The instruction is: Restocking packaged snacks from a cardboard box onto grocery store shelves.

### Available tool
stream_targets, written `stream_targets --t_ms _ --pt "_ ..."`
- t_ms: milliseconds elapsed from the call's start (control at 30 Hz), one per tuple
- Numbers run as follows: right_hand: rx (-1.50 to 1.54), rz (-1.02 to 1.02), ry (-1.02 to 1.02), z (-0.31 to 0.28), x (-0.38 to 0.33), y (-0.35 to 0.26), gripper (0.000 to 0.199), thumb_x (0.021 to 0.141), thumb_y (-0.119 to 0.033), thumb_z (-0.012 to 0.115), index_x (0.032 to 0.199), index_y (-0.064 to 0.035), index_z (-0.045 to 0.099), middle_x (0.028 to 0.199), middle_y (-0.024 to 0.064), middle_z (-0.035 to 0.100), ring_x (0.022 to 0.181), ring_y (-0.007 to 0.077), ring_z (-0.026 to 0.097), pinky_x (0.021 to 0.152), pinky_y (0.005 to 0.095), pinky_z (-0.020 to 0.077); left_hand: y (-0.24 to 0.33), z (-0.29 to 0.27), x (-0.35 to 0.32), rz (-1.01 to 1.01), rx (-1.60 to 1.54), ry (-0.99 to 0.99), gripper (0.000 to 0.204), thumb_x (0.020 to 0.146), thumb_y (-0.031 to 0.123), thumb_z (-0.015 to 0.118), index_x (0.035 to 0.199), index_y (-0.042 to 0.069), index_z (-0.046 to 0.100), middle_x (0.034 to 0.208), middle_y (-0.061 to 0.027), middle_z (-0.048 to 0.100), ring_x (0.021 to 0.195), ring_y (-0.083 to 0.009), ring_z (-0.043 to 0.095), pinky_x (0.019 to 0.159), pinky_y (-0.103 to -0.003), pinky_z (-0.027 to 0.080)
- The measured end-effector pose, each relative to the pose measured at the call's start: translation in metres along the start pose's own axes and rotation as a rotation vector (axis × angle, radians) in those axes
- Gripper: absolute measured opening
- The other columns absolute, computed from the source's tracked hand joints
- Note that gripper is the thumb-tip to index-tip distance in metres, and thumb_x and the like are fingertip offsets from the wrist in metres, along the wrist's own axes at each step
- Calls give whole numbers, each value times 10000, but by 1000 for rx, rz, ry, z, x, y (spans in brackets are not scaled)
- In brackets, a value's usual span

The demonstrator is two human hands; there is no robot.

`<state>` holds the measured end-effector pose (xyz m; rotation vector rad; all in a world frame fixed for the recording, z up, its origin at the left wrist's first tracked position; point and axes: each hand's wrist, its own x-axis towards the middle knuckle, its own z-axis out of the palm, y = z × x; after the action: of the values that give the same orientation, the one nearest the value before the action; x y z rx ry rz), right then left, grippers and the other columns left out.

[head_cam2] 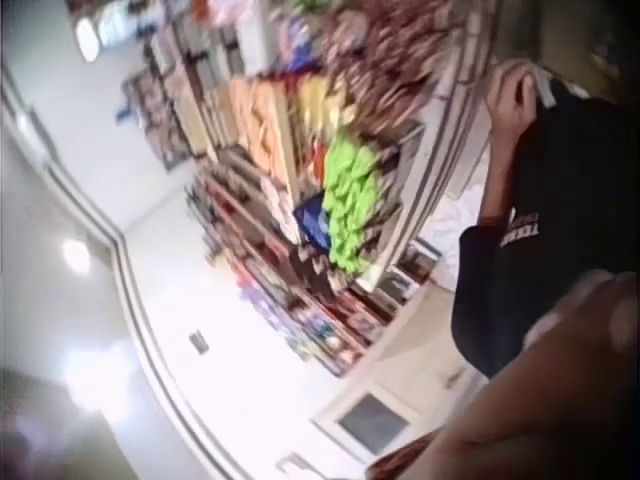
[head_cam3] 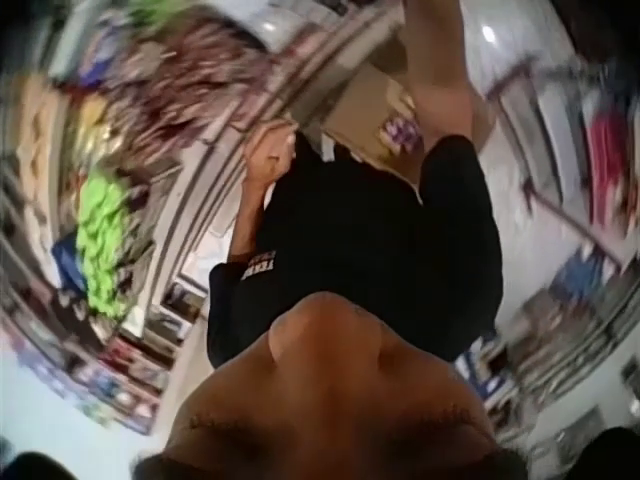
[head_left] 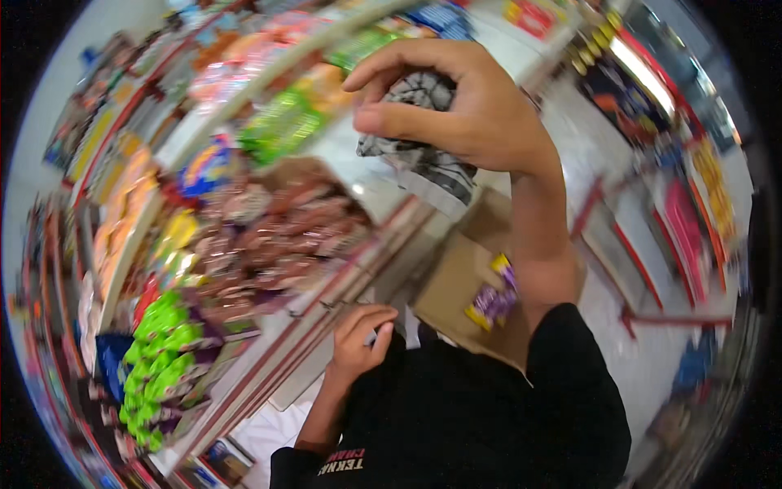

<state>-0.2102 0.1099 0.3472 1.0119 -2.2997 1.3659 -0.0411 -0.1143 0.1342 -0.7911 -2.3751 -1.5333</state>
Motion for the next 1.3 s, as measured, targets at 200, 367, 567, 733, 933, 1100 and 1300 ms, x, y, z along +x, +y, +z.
stream_targets --t_ms 200,367,567,733,933,1100,1300 --pt "368 668 46 -6 -240 112 223 943 -233 664 973 -13 687 856 8 675 805 84 619 744 253 498 -22 97 -32 -57 -19 -504 280 824 97 733 1085 20 665 1096 -132 647 1046 -327 601 988 -449 454" --pt "683 1359 545 18 -460 215 286 981 -284 605 985 -11 689 850 22 678 760 93 611 706 270 506 -24 156 -55 15 149 -779 347 838 151 725 1152 42 628 1137 -105 626 1087 -298 573 1160 -559 245" --pt "75 1765 300 73 -626 309 667 842 -489 661 1249 37 612 1270 253 616 1197 364 591 1014 423 466 -45 191 -81 -3 333 -919 324 817 169 723 1136 141 676 1117 -26 640 1085 -241 561 1108 -531 263" --pt "46 1833 72 169 -649 305 770 853 -564 602 1380 -11 507 1413 201 521 1244 382 541 1046 415 452 -43 186 -78 -65 425 -900 328 753 137 749 1075 182 709 1114 6 656 1073 -208 559 1038 -492 290" --pt "-44 2075 472 215 -726 315 539 760 -289 778 1130 78 642 1121 256 680 1040 337 671 881 409 538 -36 217 -70 -77 401 -879 313 713 110 759 1009 211 741 1076 39 681 1070 -196 559 1003 -460 307" --pt "-46 1997 425 218 -666 312 501 787 -305 753 1086 89 671 1135 264 674 1043 356 670 875 426 542 -35 201 -72 -134 488 -824 337 691 98 764 1005 217 744 1089 42 683 1062 -197 561 994 -453 312" --pt "-145 2023 193 180 -670 313 483 823 -344 736 1111 37 659 1149 248 662 1065 392 645 908 455 523 -15 211 -48 -159 381 -868 386 755 176 789 1132 178 704 1143 -19 671 1094 -233 569 980 -443 361"
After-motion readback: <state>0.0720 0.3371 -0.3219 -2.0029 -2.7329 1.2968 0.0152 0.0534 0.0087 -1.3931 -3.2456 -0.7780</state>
